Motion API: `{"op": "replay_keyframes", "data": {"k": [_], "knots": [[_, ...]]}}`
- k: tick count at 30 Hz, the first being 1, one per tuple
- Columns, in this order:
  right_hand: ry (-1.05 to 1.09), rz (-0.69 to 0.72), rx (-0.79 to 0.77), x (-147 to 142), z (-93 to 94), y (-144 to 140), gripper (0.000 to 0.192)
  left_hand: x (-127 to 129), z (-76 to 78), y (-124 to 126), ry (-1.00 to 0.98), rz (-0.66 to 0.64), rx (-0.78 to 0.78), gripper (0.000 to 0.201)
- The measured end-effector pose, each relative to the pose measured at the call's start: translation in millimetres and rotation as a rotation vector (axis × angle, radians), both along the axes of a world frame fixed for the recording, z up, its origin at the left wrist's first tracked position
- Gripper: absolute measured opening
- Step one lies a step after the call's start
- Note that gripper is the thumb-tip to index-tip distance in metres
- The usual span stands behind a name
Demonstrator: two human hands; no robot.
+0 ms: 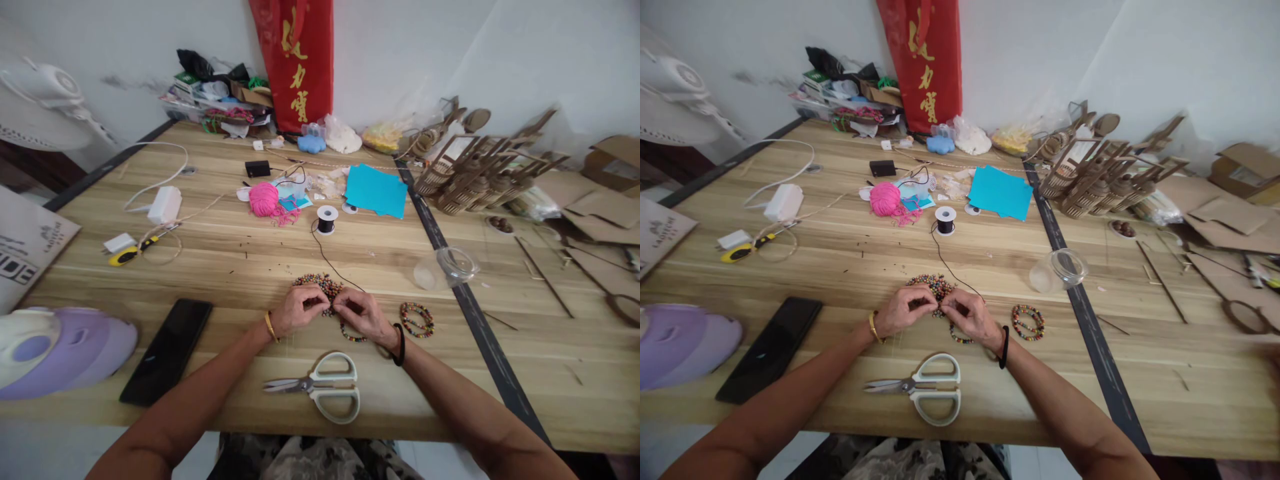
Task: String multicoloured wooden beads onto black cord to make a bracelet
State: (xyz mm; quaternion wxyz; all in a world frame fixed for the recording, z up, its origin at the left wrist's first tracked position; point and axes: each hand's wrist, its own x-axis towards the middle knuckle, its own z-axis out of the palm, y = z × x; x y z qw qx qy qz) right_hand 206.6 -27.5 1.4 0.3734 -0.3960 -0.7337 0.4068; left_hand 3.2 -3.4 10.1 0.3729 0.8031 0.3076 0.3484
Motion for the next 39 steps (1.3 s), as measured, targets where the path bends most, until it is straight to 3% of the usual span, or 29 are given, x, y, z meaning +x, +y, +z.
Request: {"op": "replay_keyframes", "data": {"k": [16, 39], "knots": [[0.048, -0.003, -0.067, -0.1, -4.0, 0.5, 0.025, -0.4, -4.4, 1.0, -0.010, 0.008, -0.008, 0.013], [0.017, -0.011, -0.030, -0.8, -2.5, 1.5, 0.026, 0.1, -5.1, 1.9, -0.011, 0.022, 0.010, 0.011]]}}
